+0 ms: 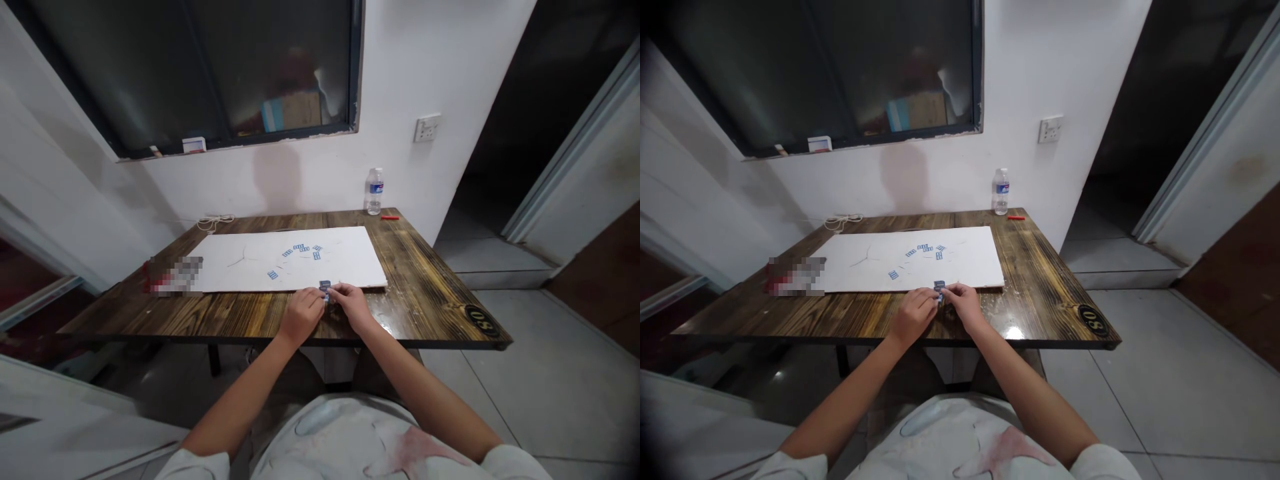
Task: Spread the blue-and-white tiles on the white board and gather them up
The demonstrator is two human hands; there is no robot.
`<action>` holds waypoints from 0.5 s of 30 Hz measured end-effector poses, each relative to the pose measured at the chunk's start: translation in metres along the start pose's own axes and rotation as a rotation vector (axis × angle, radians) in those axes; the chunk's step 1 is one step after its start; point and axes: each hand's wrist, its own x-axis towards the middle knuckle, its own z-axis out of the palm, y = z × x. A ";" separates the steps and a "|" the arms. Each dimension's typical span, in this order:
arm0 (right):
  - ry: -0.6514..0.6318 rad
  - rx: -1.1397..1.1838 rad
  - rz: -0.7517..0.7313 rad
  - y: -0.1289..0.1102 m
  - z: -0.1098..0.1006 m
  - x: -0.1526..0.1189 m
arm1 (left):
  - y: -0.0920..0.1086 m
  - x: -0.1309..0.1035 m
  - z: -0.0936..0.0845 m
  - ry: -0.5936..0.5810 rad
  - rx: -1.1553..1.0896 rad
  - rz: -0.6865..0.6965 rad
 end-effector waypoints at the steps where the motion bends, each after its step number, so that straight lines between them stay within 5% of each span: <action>1: 0.002 0.003 -0.007 0.000 0.000 0.000 | -0.001 -0.001 0.001 0.002 0.005 0.003; 15: -0.045 -0.023 0.015 -0.008 0.000 -0.006 | -0.009 -0.002 -0.002 -0.017 0.003 -0.004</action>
